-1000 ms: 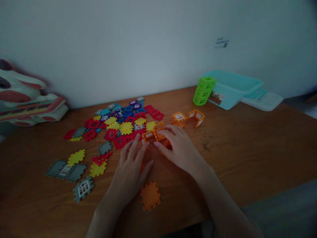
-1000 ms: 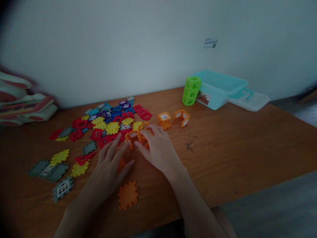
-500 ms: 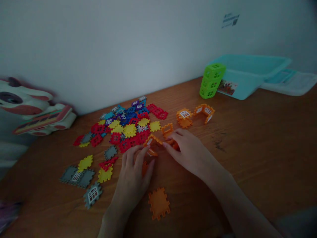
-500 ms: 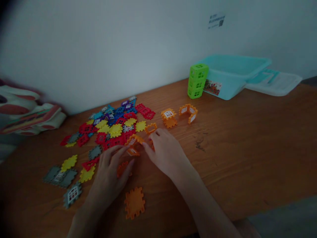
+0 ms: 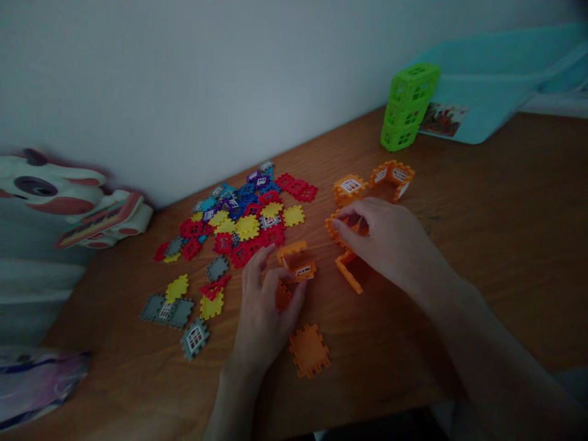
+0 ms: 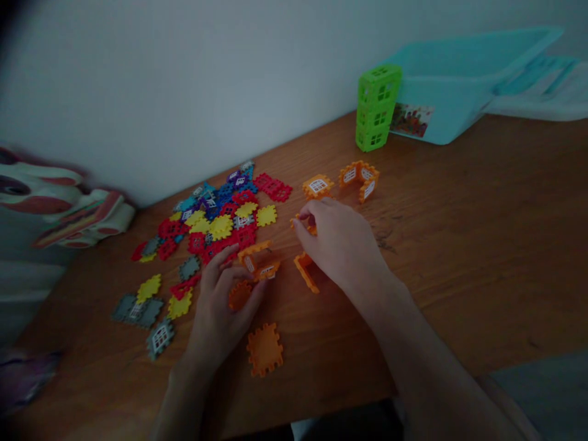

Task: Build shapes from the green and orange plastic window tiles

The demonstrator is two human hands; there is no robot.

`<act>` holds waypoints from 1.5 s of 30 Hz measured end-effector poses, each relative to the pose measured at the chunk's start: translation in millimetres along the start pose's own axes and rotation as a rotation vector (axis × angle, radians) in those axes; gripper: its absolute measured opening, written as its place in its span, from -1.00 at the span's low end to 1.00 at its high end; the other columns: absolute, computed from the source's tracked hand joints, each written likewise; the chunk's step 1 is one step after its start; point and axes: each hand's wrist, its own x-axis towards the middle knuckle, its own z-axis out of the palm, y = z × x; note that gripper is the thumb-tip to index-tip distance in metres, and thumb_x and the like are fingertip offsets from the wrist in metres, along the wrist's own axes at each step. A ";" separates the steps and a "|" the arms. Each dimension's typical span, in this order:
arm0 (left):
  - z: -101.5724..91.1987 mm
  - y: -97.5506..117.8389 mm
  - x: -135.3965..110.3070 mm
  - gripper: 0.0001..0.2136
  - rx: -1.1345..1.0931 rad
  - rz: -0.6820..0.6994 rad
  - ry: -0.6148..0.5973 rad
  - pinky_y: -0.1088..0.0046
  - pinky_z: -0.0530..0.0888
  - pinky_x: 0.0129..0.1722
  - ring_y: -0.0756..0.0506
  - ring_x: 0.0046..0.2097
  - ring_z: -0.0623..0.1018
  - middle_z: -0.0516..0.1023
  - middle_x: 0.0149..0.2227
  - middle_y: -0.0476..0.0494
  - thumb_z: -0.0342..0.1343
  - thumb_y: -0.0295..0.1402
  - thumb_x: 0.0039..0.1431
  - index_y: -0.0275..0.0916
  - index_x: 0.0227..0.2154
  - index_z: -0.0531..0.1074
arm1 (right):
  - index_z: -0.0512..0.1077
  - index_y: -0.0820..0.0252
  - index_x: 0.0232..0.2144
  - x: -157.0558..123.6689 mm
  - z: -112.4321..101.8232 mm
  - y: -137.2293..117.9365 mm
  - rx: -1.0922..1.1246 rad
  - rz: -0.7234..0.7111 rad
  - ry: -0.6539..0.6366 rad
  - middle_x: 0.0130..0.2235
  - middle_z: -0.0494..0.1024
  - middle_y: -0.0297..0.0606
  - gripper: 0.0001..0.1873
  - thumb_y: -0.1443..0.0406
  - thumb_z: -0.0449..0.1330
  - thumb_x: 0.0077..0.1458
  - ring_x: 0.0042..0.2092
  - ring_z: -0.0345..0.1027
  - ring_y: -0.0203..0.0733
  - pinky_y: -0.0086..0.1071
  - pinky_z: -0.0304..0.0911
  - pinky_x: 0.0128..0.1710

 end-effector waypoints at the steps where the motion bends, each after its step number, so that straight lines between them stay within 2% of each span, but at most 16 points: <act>1: 0.6 -0.2 -0.3 -0.90 -0.018 -0.008 -0.014 0.01 0.42 0.26 -0.26 0.33 0.36 0.33 0.24 -0.31 0.21 -0.33 0.32 -0.17 -0.19 0.39 | 0.57 0.13 -0.25 -0.5 0.7 1.0 0.002 -0.009 0.012 -0.23 0.65 -0.19 -0.88 0.25 0.25 0.22 -0.22 0.54 -0.06 -0.23 0.36 -0.22; 5: 0.8 -1.0 -1.2 -0.87 -0.059 -0.025 -0.060 0.09 0.49 0.21 -0.21 0.27 0.44 0.42 0.16 -0.27 0.19 -0.33 0.34 -0.15 -0.13 0.37 | 0.57 0.13 -0.23 -1.4 2.7 4.6 0.006 -0.035 0.059 -0.17 0.63 -0.16 -0.86 0.21 0.26 0.21 -0.21 0.53 -0.06 -0.22 0.37 -0.20; 8: -0.6 -0.4 -1.1 -0.73 -0.047 -0.018 -0.042 0.12 0.53 0.16 -0.21 0.19 0.49 0.44 0.11 -0.26 0.24 -0.27 0.31 -0.14 -0.01 0.36 | 0.57 0.12 -0.22 -0.4 1.9 6.0 0.024 -0.020 0.078 -0.12 0.62 -0.14 -0.84 0.19 0.25 0.22 -0.19 0.52 -0.04 -0.20 0.38 -0.17; 11: -1.4 -0.3 -1.1 -0.56 -0.014 -0.027 -0.052 0.09 0.55 0.11 -0.24 0.13 0.53 0.48 0.07 -0.27 0.27 -0.15 0.27 -0.15 0.12 0.32 | 0.57 0.09 -0.20 0.4 0.6 6.9 0.050 0.043 0.099 -0.09 0.61 -0.11 -0.81 0.14 0.27 0.21 -0.16 0.52 0.00 -0.17 0.39 -0.15; 14: -0.4 -1.3 -1.7 -0.54 -0.009 -0.037 -0.098 0.09 0.56 0.07 -0.26 0.09 0.55 0.51 0.05 -0.26 0.25 -0.11 0.27 -0.13 0.14 0.33 | 0.55 0.09 -0.18 0.1 0.5 9.5 0.036 0.139 0.115 -0.14 0.63 -0.10 -0.75 0.08 0.28 0.19 -0.19 0.52 0.04 -0.15 0.39 -0.20; 16: 0.9 -2.3 -2.0 -0.60 -0.014 -0.041 -0.110 0.09 0.56 0.08 -0.26 0.08 0.56 0.52 0.05 -0.24 0.24 -0.14 0.29 -0.12 0.11 0.36 | 0.54 0.09 -0.20 -0.4 0.9 12.1 0.037 0.194 0.094 -0.21 0.65 -0.12 -0.71 0.03 0.28 0.18 -0.23 0.53 0.04 -0.16 0.38 -0.26; 20: 2.3 -3.8 -2.6 -0.61 -0.038 -0.068 -0.129 0.11 0.54 0.11 -0.25 0.08 0.58 0.54 0.07 -0.24 0.22 -0.18 0.31 -0.11 0.13 0.36 | 0.52 0.11 -0.27 0.9 1.3 17.1 0.102 0.303 -0.044 -0.26 0.67 -0.13 -0.63 -0.05 0.28 0.16 -0.26 0.56 0.03 -0.19 0.37 -0.31; 25: 2.1 -2.9 -4.0 -0.61 -0.148 -0.141 -0.137 0.08 0.53 0.12 -0.26 0.07 0.59 0.56 0.07 -0.23 0.25 -0.19 0.27 -0.11 0.10 0.40 | 0.52 0.15 -0.13 7.3 0.9 19.2 0.172 0.355 -0.099 -0.21 0.66 -0.14 -0.65 0.04 0.31 0.17 -0.22 0.57 -0.01 -0.22 0.40 -0.26; 29: 1.0 4.4 -3.9 -0.59 -0.368 -0.358 -0.074 0.10 0.53 0.12 -0.23 0.04 0.60 0.57 0.05 -0.21 0.32 -0.19 0.20 -0.12 0.07 0.44 | 0.52 0.17 -0.05 10.0 2.6 21.0 0.174 0.357 -0.115 -0.18 0.66 -0.12 -0.61 0.07 0.30 0.18 -0.20 0.57 -0.03 -0.24 0.40 -0.23; 34: -5.1 11.5 3.5 -0.57 -0.952 -0.692 0.107 0.26 0.60 0.01 -0.16 0.02 0.63 0.57 0.08 -0.16 0.37 -0.21 0.15 -0.10 0.05 0.42 | 0.55 0.17 -0.16 10.6 8.0 30.1 0.164 0.333 -0.174 -0.26 0.67 -0.12 -0.68 0.08 0.32 0.15 -0.28 0.57 -0.03 -0.26 0.39 -0.34; 38: -13.8 10.2 14.4 -0.66 -1.327 -0.920 0.236 0.19 0.62 0.02 -0.17 0.03 0.63 0.58 0.08 -0.14 0.32 -0.19 0.17 -0.14 -0.03 0.47 | 0.53 0.16 -0.20 12.2 12.9 39.3 0.303 0.367 -0.223 -0.28 0.67 -0.13 -0.78 0.21 0.31 0.10 -0.36 0.56 -0.07 -0.26 0.39 -0.40; 42: -21.8 11.5 22.9 -0.70 -1.512 -1.074 0.270 0.26 0.67 -0.10 -0.15 -0.12 0.69 0.64 -0.02 -0.18 0.19 -0.17 0.27 -0.20 -0.03 0.51 | 0.53 0.14 -0.20 14.2 17.5 45.4 0.411 0.406 -0.169 -0.24 0.67 -0.12 -0.75 0.33 0.30 -0.01 -0.30 0.57 -0.02 -0.23 0.42 -0.37; 45: -24.5 14.1 25.0 -0.70 -1.567 -1.121 0.261 0.39 0.66 -0.24 -0.11 -0.22 0.69 0.66 -0.11 -0.17 0.13 -0.16 0.31 -0.19 -0.01 0.50 | 0.54 0.11 -0.17 15.8 20.5 45.2 0.559 0.421 -0.133 -0.33 0.65 -0.19 -0.72 0.34 0.24 0.00 -0.39 0.55 -0.06 -0.23 0.41 -0.42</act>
